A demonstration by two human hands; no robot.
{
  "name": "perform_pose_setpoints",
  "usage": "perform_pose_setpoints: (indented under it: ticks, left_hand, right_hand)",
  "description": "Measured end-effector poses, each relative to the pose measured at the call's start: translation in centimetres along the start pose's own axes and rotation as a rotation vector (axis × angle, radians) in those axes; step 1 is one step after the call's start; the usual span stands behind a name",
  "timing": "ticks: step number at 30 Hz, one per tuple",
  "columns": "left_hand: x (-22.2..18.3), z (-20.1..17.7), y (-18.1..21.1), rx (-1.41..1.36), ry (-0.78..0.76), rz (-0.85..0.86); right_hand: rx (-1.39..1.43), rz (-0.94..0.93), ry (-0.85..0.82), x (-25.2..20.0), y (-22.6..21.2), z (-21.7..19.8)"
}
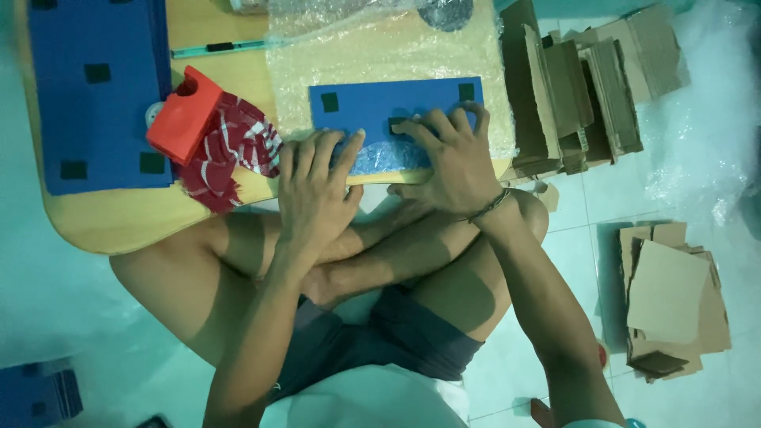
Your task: Wrapping a blue rectangular object with bubble wrap and securing it with tape.
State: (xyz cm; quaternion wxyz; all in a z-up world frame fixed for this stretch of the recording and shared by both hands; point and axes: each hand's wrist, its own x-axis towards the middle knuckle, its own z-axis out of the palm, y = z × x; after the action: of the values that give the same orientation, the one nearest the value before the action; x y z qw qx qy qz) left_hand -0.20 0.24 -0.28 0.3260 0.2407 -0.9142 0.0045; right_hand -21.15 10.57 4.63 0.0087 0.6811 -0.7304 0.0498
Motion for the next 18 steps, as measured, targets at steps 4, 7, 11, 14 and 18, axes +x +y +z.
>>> perform_pose_setpoints:
  ticks: [4,7,11,14,18]
  left_hand:
    - [-0.5,0.4,-0.2,-0.020,0.014,0.018]
    - [-0.7,0.2,-0.1,-0.029,0.016,0.004]
    - [-0.5,0.3,0.0,-0.028,0.043,0.014]
    - [-0.8,0.7,-0.1,-0.025,0.033,0.005]
    - [-1.1,0.7,-0.1,-0.035,0.021,-0.004]
  right_hand:
    - [0.034,-0.064,0.155,-1.3,0.5,2.0]
    - [-0.015,-0.117,0.241,-1.8,0.8,3.6]
    - [-0.002,-0.079,0.268,-1.7,0.5,2.9]
    - [0.051,-0.043,0.243,-1.8,0.5,2.9]
    - [0.076,-0.044,0.236,-2.3,0.4,2.7]
